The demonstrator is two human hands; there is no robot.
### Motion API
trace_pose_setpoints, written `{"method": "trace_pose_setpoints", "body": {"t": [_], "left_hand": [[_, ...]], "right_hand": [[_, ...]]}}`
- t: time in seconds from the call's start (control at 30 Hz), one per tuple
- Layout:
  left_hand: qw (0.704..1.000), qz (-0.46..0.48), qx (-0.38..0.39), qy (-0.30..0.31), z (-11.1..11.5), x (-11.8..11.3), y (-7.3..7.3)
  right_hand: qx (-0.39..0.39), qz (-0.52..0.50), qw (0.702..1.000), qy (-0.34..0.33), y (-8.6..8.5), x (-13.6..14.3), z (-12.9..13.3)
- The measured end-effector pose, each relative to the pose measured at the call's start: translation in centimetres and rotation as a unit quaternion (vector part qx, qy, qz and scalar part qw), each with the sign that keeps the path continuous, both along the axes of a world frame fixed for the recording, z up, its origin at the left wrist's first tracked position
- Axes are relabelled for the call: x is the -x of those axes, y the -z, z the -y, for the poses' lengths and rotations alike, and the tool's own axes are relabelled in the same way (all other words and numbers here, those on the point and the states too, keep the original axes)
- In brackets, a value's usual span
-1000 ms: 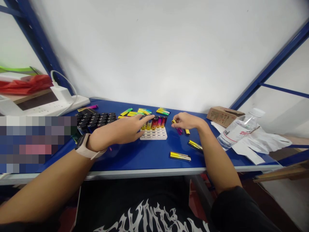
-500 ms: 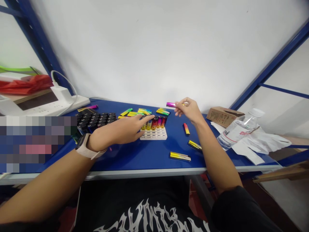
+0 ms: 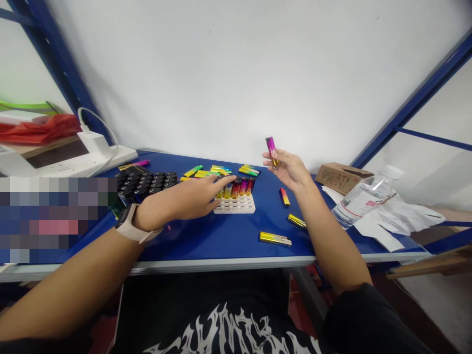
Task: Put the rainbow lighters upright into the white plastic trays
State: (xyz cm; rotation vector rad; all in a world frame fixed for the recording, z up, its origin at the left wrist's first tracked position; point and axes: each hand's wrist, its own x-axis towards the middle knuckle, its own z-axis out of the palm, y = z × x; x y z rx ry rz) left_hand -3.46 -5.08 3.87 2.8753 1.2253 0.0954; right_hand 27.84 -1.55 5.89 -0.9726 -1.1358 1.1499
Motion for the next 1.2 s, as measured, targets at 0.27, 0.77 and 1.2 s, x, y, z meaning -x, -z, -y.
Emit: {"method": "trace_pose_setpoints", "body": {"t": [0.27, 0.77, 1.2], "left_hand": [[1.000, 0.006, 0.001, 0.000, 0.1, -0.2, -0.1], [1.000, 0.013, 0.004, 0.004, 0.1, -0.3, -0.2], [1.000, -0.003, -0.001, -0.004, 0.3, -0.2, -0.4]], "right_hand": [[0.007, 0.011, 0.998, -0.056, -0.3, 0.7, 0.5], [-0.013, 0.086, 0.994, -0.070, 0.4, 1.4, 0.7], [0.020, 0.140, 0.990, -0.018, 0.1, 1.8, 0.8]]}}
